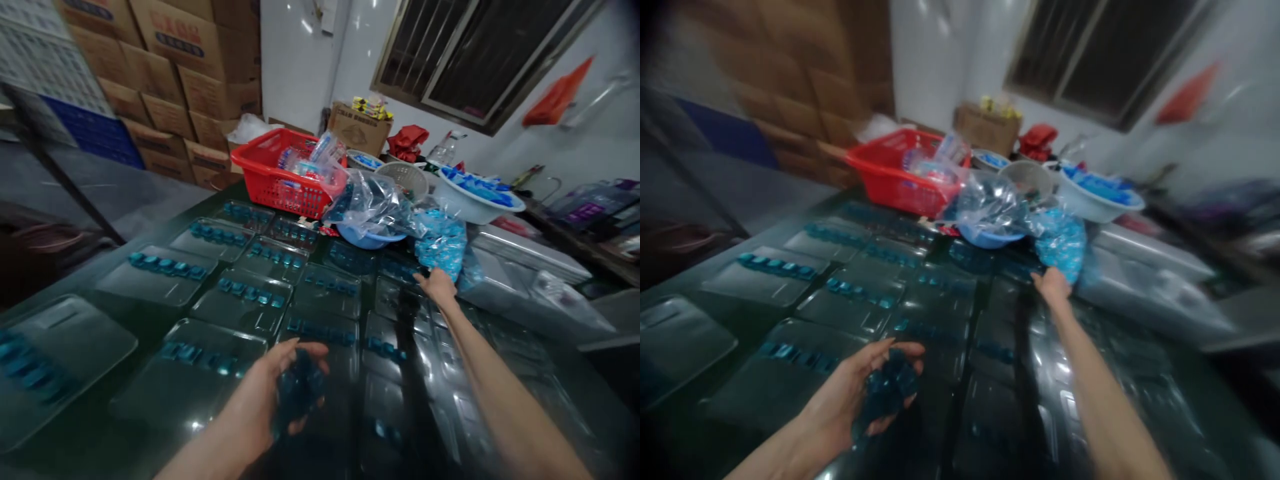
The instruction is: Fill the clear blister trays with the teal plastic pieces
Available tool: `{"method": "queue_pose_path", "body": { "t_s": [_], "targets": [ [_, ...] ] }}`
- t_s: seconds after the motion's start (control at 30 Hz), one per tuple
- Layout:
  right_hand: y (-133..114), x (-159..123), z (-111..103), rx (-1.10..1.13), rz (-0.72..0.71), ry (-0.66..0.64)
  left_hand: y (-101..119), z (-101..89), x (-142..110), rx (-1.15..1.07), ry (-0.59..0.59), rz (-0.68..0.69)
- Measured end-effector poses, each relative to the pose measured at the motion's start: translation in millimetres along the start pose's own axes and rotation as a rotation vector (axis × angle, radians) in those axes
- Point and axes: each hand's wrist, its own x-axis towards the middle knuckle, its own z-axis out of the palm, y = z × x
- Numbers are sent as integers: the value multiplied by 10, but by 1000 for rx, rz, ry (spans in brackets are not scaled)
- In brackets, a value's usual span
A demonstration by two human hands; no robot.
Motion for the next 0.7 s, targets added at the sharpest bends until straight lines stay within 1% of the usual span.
{"method": "queue_pose_path", "body": {
  "t_s": [0.07,0.1,0.17,0.2,0.23,0.27,0.3,0.33,0.4,0.47,0.53,0.6,0.7],
  "targets": [
    [-130,-278,-121,89,-105,1,-23,-42,-26,-7,-12,-13],
    [-216,-478,-168,142,-182,-13,-34,-48,-36,-8,-19,-22],
    [-424,-973,-238,240,-344,-68,-52,-33,-51,0,-37,-33],
    [-537,-1240,-268,306,-449,-115,-61,-16,-56,6,-40,-37],
    [-649,-1497,-296,461,-630,-193,-72,5,-62,13,-39,-43],
    [-752,-1728,-326,563,-775,-277,-85,25,-67,20,-38,-52],
    [-840,-1920,-357,611,-853,-313,-100,43,-75,27,-38,-60],
    [-909,-2067,-386,604,-897,-341,-117,56,-85,35,-39,-66],
    [-983,-2231,-432,570,-930,-387,-153,67,-110,59,-40,-72],
    [-987,-2272,-445,573,-941,-421,-183,59,-137,78,-27,-75],
    [-957,-2264,-419,631,-925,-434,-204,43,-152,83,-7,-78],
    [-922,-2260,-366,702,-859,-419,-221,32,-143,75,1,-74],
    [-886,-2287,-275,790,-708,-342,-253,43,-90,37,-10,-83]
  ]
}}
